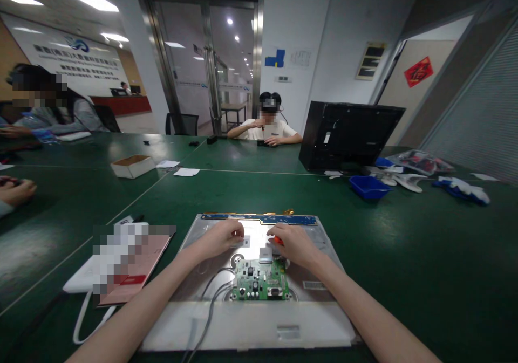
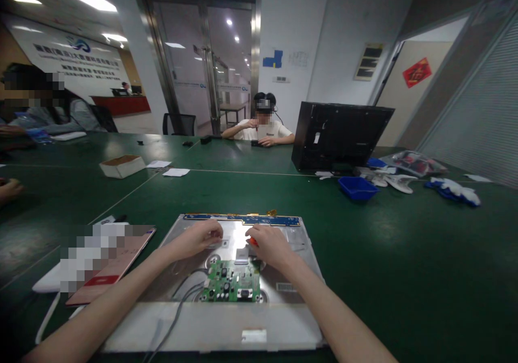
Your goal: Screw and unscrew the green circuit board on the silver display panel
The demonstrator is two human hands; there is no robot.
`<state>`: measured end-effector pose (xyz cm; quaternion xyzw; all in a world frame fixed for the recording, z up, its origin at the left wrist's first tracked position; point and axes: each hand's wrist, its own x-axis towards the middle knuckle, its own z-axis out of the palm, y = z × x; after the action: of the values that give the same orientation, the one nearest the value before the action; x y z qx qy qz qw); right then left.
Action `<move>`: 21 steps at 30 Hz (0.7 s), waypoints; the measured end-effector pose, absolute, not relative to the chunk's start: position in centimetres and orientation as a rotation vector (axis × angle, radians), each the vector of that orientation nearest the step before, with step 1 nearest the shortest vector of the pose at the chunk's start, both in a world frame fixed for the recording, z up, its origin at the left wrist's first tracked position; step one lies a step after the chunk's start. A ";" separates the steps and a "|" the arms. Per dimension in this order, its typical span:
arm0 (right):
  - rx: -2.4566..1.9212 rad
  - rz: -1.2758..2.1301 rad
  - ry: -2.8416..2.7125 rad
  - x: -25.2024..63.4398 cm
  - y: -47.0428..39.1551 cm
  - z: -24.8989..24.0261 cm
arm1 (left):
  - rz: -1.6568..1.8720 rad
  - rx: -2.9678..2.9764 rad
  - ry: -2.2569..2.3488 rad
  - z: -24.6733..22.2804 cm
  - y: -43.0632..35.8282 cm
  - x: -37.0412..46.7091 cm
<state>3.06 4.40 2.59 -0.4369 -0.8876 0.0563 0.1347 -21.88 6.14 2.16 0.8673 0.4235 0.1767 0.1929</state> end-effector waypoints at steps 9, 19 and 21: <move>-1.190 0.276 -2.629 4.7 4.2 3.9 | 0.557 2.389 1.181 1.4 6.1 -23.2; -1.065 0.260 -2.888 4.7 -0.4 4.3 | 0.531 2.443 1.163 2.7 4.6 -23.2; -1.002 0.197 -2.924 4.4 -0.8 3.8 | 0.535 2.439 1.146 2.7 4.5 -23.1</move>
<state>4.45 -0.76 3.82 -0.3233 -0.9439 0.0637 0.0224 -23.06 4.47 2.70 0.8705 0.4090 0.1910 0.1960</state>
